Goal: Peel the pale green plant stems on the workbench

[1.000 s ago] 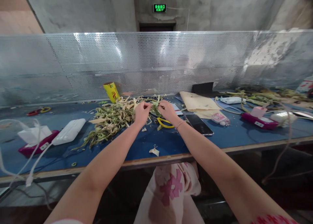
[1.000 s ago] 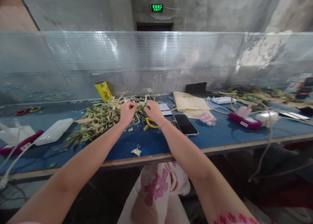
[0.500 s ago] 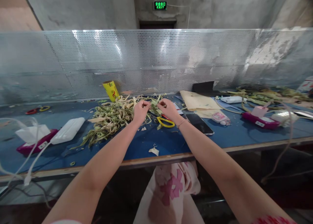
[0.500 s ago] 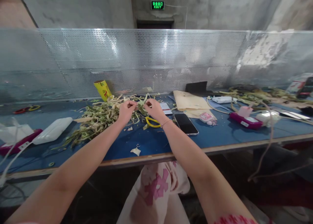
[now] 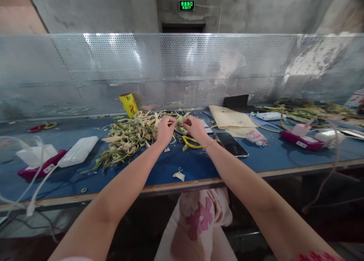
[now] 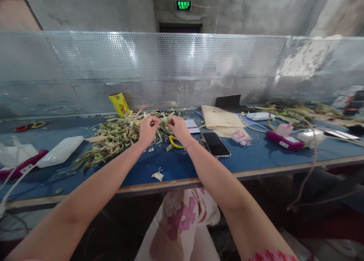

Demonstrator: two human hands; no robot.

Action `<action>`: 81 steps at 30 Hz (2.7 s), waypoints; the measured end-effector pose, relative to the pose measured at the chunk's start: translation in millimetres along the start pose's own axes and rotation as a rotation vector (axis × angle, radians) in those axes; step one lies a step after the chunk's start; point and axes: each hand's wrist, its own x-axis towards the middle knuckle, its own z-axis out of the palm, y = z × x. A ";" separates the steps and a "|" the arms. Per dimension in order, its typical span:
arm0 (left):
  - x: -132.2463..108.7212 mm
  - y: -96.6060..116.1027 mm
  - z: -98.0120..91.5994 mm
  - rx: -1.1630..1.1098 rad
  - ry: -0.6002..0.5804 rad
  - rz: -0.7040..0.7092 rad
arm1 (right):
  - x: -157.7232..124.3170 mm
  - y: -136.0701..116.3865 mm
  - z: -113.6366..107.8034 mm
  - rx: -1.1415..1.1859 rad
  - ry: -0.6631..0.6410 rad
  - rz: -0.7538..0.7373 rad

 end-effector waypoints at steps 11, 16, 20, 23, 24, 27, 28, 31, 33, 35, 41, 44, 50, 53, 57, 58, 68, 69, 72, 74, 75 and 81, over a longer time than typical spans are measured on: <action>8.1 -21.8 -1.1 -0.147 -0.059 -0.214 | 2.2 -1.0 -0.3 -0.050 -0.064 -0.040; 9.4 -22.1 -2.3 -0.161 -0.132 -0.162 | 4.3 3.9 -1.0 -0.069 -0.069 -0.038; 6.8 -17.2 -3.1 -0.109 -0.155 -0.102 | 4.1 3.6 -1.4 -0.089 -0.055 -0.030; 5.4 -17.6 -2.4 -0.074 -0.137 -0.080 | 3.1 2.3 -0.7 -0.075 -0.060 -0.008; 5.2 -18.2 -1.9 -0.062 -0.129 -0.078 | 2.8 1.9 -0.4 -0.068 -0.058 -0.002; 4.8 -19.0 -0.5 -0.020 -0.096 -0.090 | 2.2 0.9 0.7 -0.056 -0.046 0.028; 4.4 -18.3 0.1 0.000 -0.082 -0.092 | 2.0 0.7 1.1 -0.058 -0.040 0.039; 2.3 -13.3 1.9 0.073 -0.052 -0.075 | 1.2 -0.2 2.0 -0.072 -0.016 0.055; 0.3 -9.0 3.3 0.108 -0.042 -0.060 | 0.3 -0.7 2.3 -0.080 -0.002 0.050; -1.6 -5.9 4.6 0.140 -0.042 -0.043 | -0.6 -1.2 2.3 -0.082 0.002 0.042; -3.5 -5.6 5.7 0.226 -0.064 -0.027 | -0.5 0.4 1.3 -0.071 0.002 0.032; -3.2 -6.3 5.9 0.204 -0.054 -0.065 | 0.6 4.1 1.9 -0.048 0.003 0.016; -1.1 -10.0 5.7 0.036 -0.048 -0.269 | 2.4 7.5 1.4 0.027 -0.026 0.049; 0.9 -12.1 4.6 -0.018 -0.064 -0.306 | 4.4 7.5 0.8 0.142 -0.029 0.153; 1.7 -14.3 5.2 -0.001 -0.092 -0.270 | 7.9 10.9 2.9 0.359 -0.003 0.305; 1.3 -14.7 5.7 0.008 -0.099 -0.255 | 8.6 12.2 3.7 0.397 0.011 0.313; -7.6 -2.8 10.8 0.076 -0.231 -0.143 | 5.9 8.0 0.7 0.244 0.197 0.205; -8.8 -0.8 11.7 0.078 -0.242 -0.140 | 5.2 6.6 0.0 0.222 0.208 0.204; -11.6 4.2 14.6 0.081 -0.263 -0.149 | 4.0 4.1 -1.8 0.144 0.245 0.171; -13.0 6.6 16.0 0.066 -0.278 -0.158 | 3.9 4.2 -2.2 0.111 0.260 0.149; -13.5 7.7 16.4 0.053 -0.286 -0.163 | 3.9 4.6 -2.3 0.101 0.262 0.141; -15.6 12.2 17.3 0.001 -0.292 -0.198 | 4.2 6.1 -1.0 0.088 0.289 0.117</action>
